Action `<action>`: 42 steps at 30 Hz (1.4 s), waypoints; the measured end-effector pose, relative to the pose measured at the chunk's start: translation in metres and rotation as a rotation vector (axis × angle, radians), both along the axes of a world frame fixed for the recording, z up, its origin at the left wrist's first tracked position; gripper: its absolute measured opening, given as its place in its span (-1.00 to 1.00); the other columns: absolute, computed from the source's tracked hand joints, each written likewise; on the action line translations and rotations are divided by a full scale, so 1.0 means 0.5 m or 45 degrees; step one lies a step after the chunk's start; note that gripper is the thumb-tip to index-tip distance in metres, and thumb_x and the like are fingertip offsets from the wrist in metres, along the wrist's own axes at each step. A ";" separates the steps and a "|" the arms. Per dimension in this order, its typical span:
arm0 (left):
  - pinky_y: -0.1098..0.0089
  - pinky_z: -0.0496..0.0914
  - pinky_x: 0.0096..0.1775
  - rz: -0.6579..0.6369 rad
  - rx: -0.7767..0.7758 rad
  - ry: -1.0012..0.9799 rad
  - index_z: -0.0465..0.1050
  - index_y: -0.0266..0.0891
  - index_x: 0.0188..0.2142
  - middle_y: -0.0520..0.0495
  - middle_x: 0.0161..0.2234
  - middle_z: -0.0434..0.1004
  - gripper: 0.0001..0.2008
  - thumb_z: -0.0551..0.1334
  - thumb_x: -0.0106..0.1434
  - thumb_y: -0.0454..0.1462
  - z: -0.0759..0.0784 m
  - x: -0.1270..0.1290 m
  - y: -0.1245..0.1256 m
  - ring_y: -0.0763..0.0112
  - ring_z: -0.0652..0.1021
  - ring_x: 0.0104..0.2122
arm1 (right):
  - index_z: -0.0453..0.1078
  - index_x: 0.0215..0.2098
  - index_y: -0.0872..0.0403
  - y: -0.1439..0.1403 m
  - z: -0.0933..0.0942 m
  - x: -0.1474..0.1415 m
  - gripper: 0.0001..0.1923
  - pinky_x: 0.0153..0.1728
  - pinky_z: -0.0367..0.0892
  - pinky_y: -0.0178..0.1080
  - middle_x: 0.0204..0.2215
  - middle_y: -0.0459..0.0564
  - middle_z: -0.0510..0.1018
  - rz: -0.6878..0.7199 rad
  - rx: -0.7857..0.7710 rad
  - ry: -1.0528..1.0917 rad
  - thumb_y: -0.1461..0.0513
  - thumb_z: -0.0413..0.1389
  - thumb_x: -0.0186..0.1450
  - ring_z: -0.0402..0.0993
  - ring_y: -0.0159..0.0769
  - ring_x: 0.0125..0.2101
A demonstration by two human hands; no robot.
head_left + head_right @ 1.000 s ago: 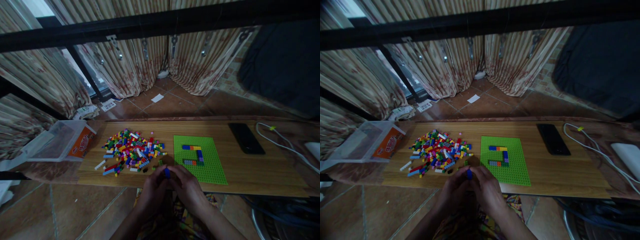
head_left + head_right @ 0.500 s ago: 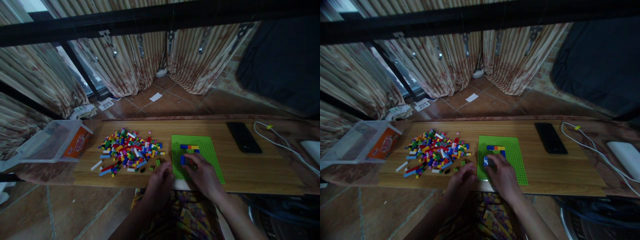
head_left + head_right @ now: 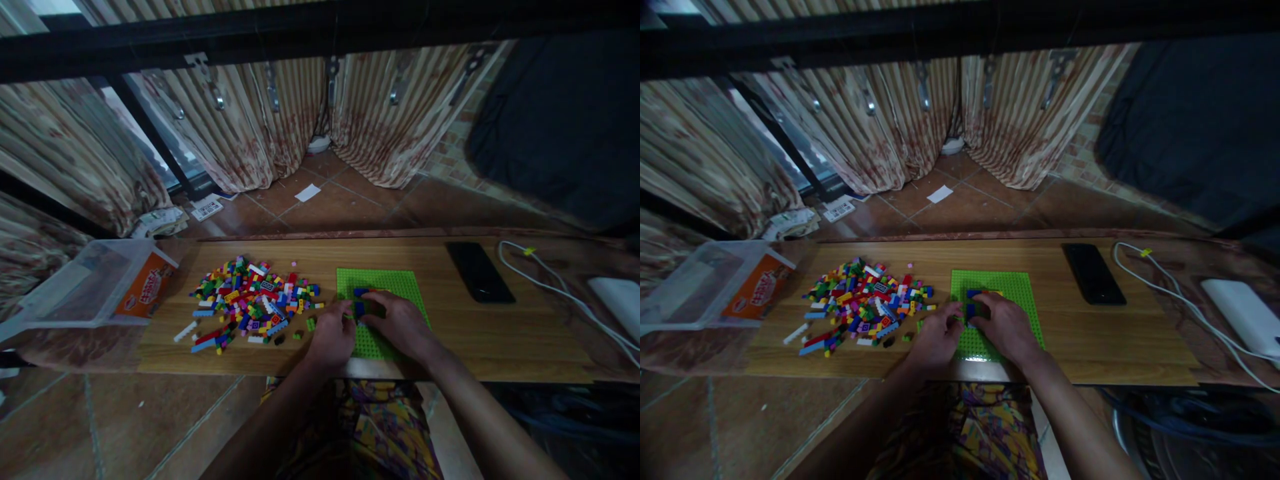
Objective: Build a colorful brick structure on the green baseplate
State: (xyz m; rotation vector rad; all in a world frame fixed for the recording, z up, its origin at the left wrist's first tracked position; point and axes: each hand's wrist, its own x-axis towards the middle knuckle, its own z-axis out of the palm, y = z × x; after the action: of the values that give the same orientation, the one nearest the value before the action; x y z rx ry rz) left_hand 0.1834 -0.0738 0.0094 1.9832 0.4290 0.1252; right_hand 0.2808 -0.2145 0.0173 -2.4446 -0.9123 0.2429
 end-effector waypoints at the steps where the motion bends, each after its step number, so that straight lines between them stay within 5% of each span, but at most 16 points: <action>1: 0.28 0.40 -0.08 -0.009 0.008 0.008 0.42 -0.24 -0.04 -0.11 -0.25 0.57 -0.61 0.10 0.12 -0.42 0.000 0.001 0.002 0.28 0.55 -0.24 | 0.45 -0.05 -0.03 -0.005 0.000 0.000 -0.67 -0.12 0.37 -0.13 -0.10 -0.02 0.58 -0.017 0.036 0.004 0.22 0.18 0.19 0.52 -0.19 -0.16; 8: 0.31 0.41 -0.13 -0.031 0.027 -0.011 0.45 -0.24 -0.07 -0.08 -0.36 0.57 -0.63 0.07 0.15 -0.43 0.006 0.017 0.016 0.30 0.56 -0.30 | 0.48 -0.12 0.04 -0.018 -0.009 -0.018 -0.72 -0.15 0.37 -0.16 -0.17 0.03 0.60 -0.058 0.113 -0.048 0.28 -0.05 0.33 0.52 -0.21 -0.20; 21: 0.36 0.45 -0.13 -0.108 0.234 0.184 0.53 -0.28 -0.16 -0.14 -0.21 0.62 -0.77 0.17 0.21 -0.36 0.014 0.073 0.027 0.35 0.58 -0.26 | 0.48 -0.12 0.02 0.013 -0.020 -0.025 -0.78 -0.16 0.35 -0.17 -0.15 -0.01 0.60 -0.104 -0.032 -0.052 0.23 0.07 0.29 0.53 -0.17 -0.18; 42: 0.39 0.45 -0.15 -0.080 0.272 0.230 0.52 -0.23 -0.17 -0.07 -0.26 0.62 -0.77 0.28 0.14 -0.34 0.007 0.078 0.024 0.38 0.59 -0.28 | 0.53 -0.25 -0.01 0.019 -0.005 -0.002 -0.85 -0.30 0.30 -0.23 -0.33 -0.08 0.63 -0.144 -0.014 0.135 0.20 0.14 0.23 0.52 -0.24 -0.35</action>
State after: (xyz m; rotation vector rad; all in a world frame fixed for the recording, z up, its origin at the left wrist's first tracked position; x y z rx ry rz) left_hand 0.2222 -0.0620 0.0126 2.2261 0.4851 -0.0512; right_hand 0.2798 -0.2051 0.0149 -2.4579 -0.7268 0.3337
